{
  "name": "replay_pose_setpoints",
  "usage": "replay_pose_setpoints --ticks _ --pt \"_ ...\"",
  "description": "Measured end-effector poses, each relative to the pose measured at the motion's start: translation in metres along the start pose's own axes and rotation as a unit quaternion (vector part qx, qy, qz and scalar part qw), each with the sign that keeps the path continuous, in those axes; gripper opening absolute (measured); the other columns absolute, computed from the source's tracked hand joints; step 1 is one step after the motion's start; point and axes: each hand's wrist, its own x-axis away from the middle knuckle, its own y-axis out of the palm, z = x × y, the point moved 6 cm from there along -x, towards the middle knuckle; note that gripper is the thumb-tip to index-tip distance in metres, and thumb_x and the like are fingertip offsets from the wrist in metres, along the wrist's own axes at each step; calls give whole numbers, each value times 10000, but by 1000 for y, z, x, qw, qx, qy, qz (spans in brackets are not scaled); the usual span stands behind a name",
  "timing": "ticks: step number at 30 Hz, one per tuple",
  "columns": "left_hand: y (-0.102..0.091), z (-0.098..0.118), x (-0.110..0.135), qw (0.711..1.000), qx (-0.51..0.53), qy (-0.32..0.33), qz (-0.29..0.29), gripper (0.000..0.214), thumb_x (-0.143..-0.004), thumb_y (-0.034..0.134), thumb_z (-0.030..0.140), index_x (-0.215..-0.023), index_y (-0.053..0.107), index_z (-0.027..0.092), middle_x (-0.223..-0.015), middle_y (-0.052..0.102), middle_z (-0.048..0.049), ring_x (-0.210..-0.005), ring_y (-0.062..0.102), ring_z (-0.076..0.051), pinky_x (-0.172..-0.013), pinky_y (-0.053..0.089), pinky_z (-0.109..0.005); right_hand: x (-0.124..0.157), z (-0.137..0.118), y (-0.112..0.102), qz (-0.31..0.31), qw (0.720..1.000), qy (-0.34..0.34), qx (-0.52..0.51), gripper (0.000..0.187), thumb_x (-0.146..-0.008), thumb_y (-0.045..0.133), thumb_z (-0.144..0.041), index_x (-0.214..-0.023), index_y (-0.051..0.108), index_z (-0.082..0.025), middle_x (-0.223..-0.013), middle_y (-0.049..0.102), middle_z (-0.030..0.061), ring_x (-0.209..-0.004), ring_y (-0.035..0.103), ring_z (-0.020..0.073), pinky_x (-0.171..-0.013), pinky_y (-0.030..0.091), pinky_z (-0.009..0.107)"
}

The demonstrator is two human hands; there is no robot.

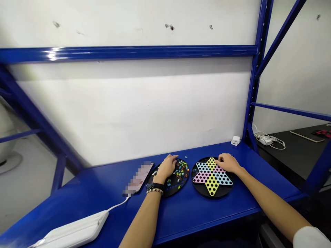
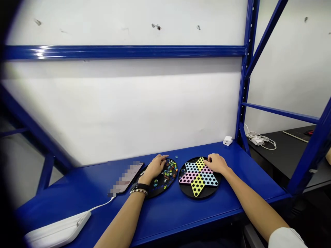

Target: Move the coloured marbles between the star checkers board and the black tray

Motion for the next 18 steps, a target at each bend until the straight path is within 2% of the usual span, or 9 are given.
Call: replay_pose_setpoints --ticks 6,13,18 --pt "5 13 -6 999 -15 31 -21 348 -894 423 255 -1123 676 183 -1107 674 -110 -1039 623 -252 -938 463 -349 -1 1 2 0 1000 -1 1 331 -862 568 -452 -650 552 -198 -769 655 18 -716 571 146 -590 317 244" --pt "3 20 -2 997 12 57 -45 312 -875 483 270 -1119 657 183 -1076 679 -109 -981 638 -245 -897 476 -348 -1 2 2 -3 1000 2 -2 334 -869 560 -458 -658 560 -199 -777 658 20 -710 571 141 -590 314 238" --pt "-3 21 2 998 49 30 -31 250 -852 513 304 -993 678 179 -1028 702 -107 -964 644 -251 -895 491 -356 -1 1 1 -3 1000 -1 0 325 -861 566 -446 -655 563 -196 -781 664 21 -710 570 145 -593 318 246"
